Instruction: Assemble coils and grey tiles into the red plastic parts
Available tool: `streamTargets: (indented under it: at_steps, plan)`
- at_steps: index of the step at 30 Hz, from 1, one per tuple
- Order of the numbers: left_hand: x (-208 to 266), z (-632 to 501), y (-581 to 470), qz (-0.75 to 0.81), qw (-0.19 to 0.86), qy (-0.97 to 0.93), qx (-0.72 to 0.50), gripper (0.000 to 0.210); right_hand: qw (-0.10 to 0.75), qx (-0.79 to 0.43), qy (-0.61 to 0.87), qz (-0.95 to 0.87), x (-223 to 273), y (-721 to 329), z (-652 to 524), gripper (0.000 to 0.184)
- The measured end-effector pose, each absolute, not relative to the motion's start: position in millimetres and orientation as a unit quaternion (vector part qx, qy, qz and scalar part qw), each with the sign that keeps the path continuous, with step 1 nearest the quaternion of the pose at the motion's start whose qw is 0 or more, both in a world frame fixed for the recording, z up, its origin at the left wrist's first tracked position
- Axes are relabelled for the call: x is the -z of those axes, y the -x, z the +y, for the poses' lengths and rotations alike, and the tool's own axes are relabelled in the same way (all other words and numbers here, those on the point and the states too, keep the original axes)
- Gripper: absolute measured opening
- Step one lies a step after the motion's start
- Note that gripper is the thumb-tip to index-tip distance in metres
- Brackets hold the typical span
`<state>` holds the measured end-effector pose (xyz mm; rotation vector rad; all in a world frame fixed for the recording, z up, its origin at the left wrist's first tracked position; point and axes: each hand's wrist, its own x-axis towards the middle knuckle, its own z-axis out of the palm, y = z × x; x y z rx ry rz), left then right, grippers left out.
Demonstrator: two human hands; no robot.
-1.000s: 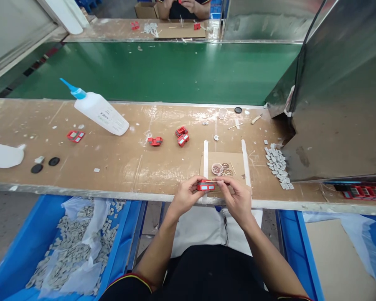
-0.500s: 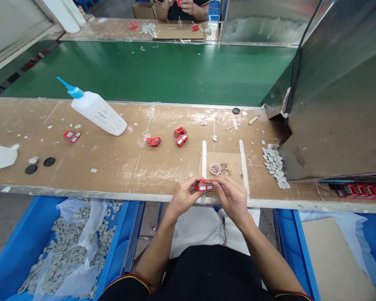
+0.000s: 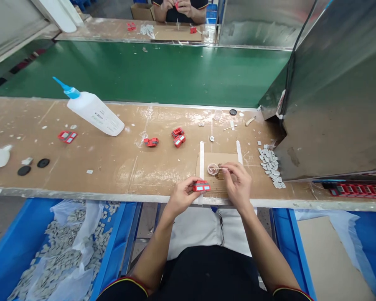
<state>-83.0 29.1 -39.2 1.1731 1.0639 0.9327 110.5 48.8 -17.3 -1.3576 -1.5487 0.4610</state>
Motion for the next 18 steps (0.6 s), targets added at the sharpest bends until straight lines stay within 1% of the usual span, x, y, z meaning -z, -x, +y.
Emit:
streamTargets:
  at_steps: [4,6,8,9,11,14,16,18]
  plan:
    - [40.7,29.0,84.4,0.467,0.607,-0.502,-0.402,0.028,0.457,-0.199,0.531,-0.685,29.5,-111.9,52.3,0.024]
    - [41.7,29.2,85.1,0.467,0.608,-0.502,-0.400,0.029,0.449,-0.161,0.544,-0.690,28.2,-129.3,57.1,0.027]
    - [42.1,29.7,85.5,0.464,0.609,-0.504,-0.400,0.029,0.426,-0.096,0.597,-0.673,24.0,-158.9,68.2,0.026]
    - [42.1,29.9,85.4,0.460,0.611,-0.506,-0.400,0.029,0.401,-0.061,0.631,-0.662,22.0,-176.0,76.1,0.024]
    - [41.7,30.4,85.1,0.454,0.614,-0.509,-0.397,0.028,0.322,-0.003,0.687,-0.652,20.0,-208.5,95.3,0.020]
    - [41.2,30.6,84.5,0.453,0.616,-0.507,-0.397,0.027,0.188,0.029,0.714,-0.674,22.0,-237.7,123.6,0.015]
    - [41.0,30.3,84.5,0.454,0.617,-0.502,-0.401,0.028,0.140,0.037,0.708,-0.691,23.5,-241.3,135.9,0.018]
    - [40.6,29.9,84.7,0.454,0.619,-0.498,-0.404,0.028,0.127,0.041,0.700,-0.701,22.2,-237.0,140.2,0.024]
